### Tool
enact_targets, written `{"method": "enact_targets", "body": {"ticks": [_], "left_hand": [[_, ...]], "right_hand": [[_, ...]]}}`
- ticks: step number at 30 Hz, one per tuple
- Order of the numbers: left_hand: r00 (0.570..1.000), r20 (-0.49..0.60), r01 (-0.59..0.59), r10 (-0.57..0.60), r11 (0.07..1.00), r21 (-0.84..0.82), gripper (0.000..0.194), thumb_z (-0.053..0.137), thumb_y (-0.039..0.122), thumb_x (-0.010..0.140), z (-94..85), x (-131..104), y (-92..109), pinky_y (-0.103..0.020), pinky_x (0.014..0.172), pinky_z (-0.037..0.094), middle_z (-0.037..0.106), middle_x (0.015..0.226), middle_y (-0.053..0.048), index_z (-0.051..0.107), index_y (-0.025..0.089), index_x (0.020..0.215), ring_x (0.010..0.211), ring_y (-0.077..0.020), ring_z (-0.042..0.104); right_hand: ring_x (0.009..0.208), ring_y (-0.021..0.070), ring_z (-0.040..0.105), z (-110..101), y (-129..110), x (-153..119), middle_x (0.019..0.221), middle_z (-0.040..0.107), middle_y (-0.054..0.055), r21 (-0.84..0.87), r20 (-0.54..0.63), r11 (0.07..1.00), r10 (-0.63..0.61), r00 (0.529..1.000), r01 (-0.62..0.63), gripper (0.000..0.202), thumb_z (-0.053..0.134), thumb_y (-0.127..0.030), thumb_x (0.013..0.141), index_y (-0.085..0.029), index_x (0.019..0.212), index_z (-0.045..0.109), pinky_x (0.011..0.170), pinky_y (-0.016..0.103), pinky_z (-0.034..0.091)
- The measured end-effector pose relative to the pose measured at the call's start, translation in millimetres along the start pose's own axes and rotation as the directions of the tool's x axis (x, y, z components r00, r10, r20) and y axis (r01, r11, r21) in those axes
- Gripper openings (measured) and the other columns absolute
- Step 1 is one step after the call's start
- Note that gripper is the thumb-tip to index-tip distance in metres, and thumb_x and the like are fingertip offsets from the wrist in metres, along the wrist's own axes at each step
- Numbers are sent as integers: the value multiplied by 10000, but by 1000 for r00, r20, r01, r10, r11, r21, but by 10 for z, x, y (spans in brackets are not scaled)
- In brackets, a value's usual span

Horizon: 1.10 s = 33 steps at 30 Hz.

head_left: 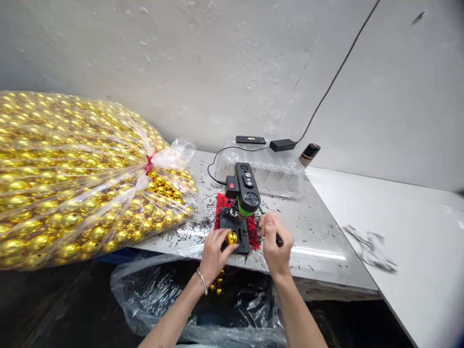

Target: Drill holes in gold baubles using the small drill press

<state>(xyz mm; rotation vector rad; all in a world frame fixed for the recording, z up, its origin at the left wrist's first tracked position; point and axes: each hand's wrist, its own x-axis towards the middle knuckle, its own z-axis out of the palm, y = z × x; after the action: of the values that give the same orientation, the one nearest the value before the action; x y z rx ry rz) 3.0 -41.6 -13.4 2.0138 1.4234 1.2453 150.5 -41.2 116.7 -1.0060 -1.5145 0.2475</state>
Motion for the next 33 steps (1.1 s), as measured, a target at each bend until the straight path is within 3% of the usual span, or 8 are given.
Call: {"method": "enact_targets", "body": {"ticks": [4,7,12,16,23,25,28,33], "left_hand": [[994,79,-76,76,997,-2,409,602,315,907,-131,-586,69,-422,920,559,656,1182,-131,587,244,1309,1096,-267,638],[996,50,-70,68,997,41,350,560,324,927,-255,-610,-16,-406,897,571,659,1159,-126,615,215,1255,1066,-256,645],[987,-150,110,-50,897,428,312,396,237,978,-759,367,-394,-466,965,477,650,1132,-144,663,187,1132,1108,-285,576],[930,4,245,-367,630,737,228,489,172,905,-1075,1114,-659,-452,900,454,658,1018,-166,701,158,987,1030,-316,580],[896,158,194,-415,686,702,271,603,157,812,-1168,1290,-713,-356,807,499,646,1112,-156,697,149,1065,914,-260,658],[921,113,247,-373,782,572,347,559,220,862,-1202,1204,-645,-352,825,504,616,1187,-147,645,147,1191,924,-234,650],[916,42,402,-400,915,-43,456,613,391,857,-1162,984,-498,-331,783,522,668,1061,-84,607,163,1253,844,-195,643],[787,310,542,-534,357,-760,523,833,481,635,-687,544,-213,-238,671,507,706,897,-48,704,143,1012,715,-126,634]], "right_hand": [[670,122,503,22,93,-101,680,500,1,4,-20,997,-72,997,72,325,417,-146,962,-200,642,428,619,276,385],[655,128,501,63,186,-186,667,500,0,17,-49,995,-96,994,97,316,423,-125,951,-198,644,441,610,282,379],[639,128,497,87,222,-215,658,495,-4,30,-68,994,-103,992,105,316,429,-114,939,-198,635,439,594,279,377],[640,133,507,87,216,-220,673,512,4,12,-70,993,-115,991,117,309,429,-129,939,-197,639,464,589,282,390],[651,134,511,94,203,-216,670,507,3,6,-78,991,-136,988,137,312,424,-111,932,-198,634,459,591,279,392],[648,133,510,95,203,-215,670,508,2,5,-76,991,-136,988,137,315,420,-111,932,-199,631,454,588,278,390],[650,131,511,98,211,-222,672,505,0,6,-67,990,-138,988,139,310,422,-102,929,-201,636,452,586,275,388],[665,126,520,104,218,-241,699,521,4,-12,-76,992,-126,989,125,299,416,-86,928,-199,655,460,597,273,395]]}}
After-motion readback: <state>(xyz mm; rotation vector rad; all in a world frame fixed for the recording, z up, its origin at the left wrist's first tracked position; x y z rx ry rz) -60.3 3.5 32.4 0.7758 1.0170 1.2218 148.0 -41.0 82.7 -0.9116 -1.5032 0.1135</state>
